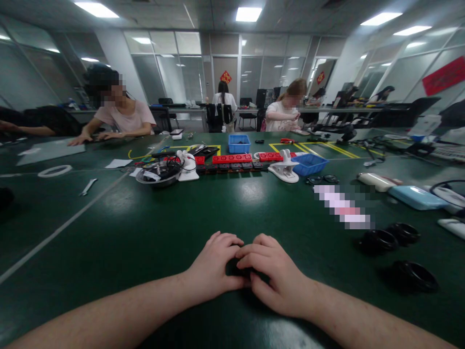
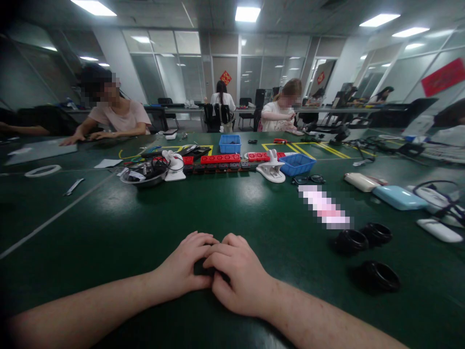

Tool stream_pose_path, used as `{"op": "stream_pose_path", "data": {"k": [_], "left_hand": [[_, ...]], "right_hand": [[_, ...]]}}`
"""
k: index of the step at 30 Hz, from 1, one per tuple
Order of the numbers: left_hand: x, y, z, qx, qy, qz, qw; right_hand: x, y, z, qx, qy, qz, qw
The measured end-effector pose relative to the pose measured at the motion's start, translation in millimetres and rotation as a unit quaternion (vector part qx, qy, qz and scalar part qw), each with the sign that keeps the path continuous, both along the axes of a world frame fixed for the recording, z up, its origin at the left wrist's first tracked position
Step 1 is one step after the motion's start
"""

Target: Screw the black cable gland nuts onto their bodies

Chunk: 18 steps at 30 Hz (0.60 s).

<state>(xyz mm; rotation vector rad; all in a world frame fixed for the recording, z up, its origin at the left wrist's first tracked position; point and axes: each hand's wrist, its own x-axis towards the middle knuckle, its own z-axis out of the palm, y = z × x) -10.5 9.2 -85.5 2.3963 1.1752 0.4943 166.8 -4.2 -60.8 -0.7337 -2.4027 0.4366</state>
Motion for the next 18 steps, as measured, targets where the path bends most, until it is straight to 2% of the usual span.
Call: {"op": "stream_pose_path", "data": {"k": [9, 14, 18], "left_hand": [[0.0, 0.5, -0.7, -0.014, 0.004, 0.008, 1.0], [-0.6, -0.1, 1.4, -0.016, 0.003, 0.0, 1.0], [-0.3, -0.9, 0.9, -0.002, 0.003, 0.001, 1.0]], "right_hand": [[0.0, -2.4, -1.4, 0.037, 0.047, 0.006, 0.998], [1.4, -0.6, -3.7, 0.033, 0.061, -0.094, 0.993], [-0.1, 0.1, -6.6, 0.029, 0.026, -0.132, 0.99]]}}
